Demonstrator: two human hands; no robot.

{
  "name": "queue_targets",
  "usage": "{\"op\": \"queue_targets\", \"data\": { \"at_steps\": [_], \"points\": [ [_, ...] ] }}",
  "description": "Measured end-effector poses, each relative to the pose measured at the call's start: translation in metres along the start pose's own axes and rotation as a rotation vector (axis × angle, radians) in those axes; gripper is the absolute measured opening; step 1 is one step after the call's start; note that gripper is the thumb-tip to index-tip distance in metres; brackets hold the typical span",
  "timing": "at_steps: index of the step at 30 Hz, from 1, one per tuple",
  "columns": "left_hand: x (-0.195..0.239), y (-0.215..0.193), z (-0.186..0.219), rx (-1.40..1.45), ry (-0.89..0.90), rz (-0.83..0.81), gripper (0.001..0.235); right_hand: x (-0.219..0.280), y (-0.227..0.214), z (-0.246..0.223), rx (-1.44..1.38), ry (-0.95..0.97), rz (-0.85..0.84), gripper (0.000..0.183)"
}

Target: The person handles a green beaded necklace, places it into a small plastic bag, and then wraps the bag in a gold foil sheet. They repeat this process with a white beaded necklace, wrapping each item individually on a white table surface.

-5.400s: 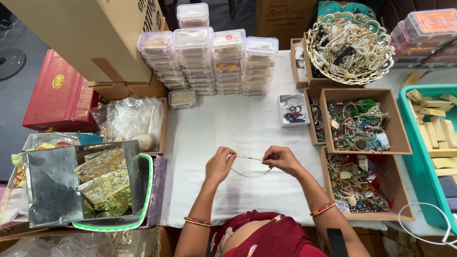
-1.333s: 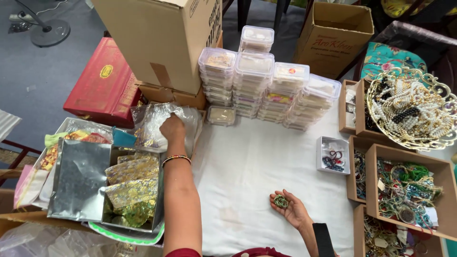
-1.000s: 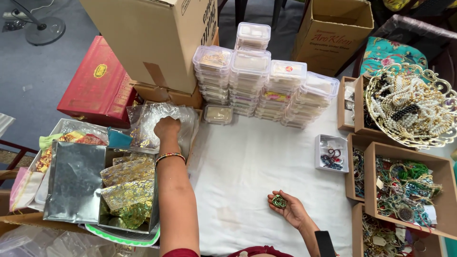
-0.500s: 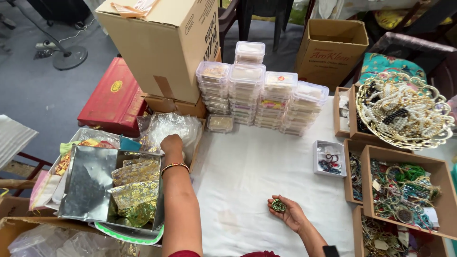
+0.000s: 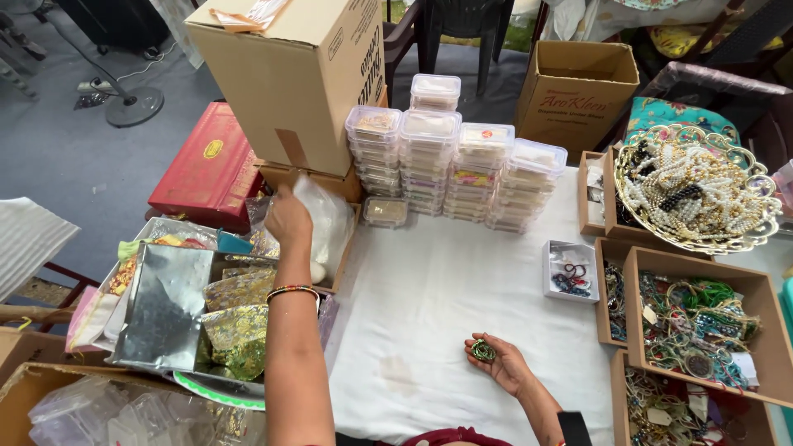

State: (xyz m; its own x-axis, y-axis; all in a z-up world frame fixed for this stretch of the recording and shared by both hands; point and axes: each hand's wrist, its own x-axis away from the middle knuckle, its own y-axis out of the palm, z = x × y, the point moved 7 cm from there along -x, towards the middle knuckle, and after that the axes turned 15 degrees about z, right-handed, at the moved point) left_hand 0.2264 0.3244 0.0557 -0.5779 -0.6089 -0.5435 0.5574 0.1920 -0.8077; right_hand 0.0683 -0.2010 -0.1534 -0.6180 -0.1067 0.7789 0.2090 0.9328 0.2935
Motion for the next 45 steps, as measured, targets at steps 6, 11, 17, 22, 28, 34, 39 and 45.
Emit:
{"op": "queue_targets", "data": {
  "at_steps": [6, 11, 17, 22, 28, 34, 39, 45],
  "points": [
    [0.044, -0.096, 0.087, 0.372, 0.143, 0.075, 0.036, -0.003, -0.002, 0.000, 0.009, -0.039, 0.013, 0.041],
    [0.207, -0.004, 0.131, 0.390, 0.343, -0.279, 0.025, -0.013, 0.008, -0.006, -0.110, -0.001, -0.055, 0.036],
    [0.356, -0.036, 0.181, 0.610, 0.479, -0.664, 0.020, -0.002, 0.019, -0.018, -0.128, -0.116, -0.065, 0.027],
    [0.374, -0.053, 0.180, 0.771, 0.301, -0.835, 0.030, -0.018, -0.008, -0.015, -0.168, -0.182, 0.015, 0.022],
    [0.367, -0.066, 0.172, 0.730, 0.119, -0.773, 0.022, 0.006, -0.006, -0.019, -0.169, -0.163, 0.068, 0.022],
    [0.363, -0.084, 0.171, 0.737, 0.007, -0.704, 0.025, 0.023, 0.006, -0.020, -0.050, -0.204, -0.009, 0.024],
    [0.355, -0.078, 0.162, 0.839, -0.051, -0.631, 0.011, 0.010, -0.014, -0.023, -0.058, -0.202, 0.065, 0.017],
    [0.345, -0.121, 0.179, 0.798, 0.350, -0.218, 0.002, 0.026, -0.015, -0.024, 0.096, -0.160, 0.075, 0.024]
  ]
}}
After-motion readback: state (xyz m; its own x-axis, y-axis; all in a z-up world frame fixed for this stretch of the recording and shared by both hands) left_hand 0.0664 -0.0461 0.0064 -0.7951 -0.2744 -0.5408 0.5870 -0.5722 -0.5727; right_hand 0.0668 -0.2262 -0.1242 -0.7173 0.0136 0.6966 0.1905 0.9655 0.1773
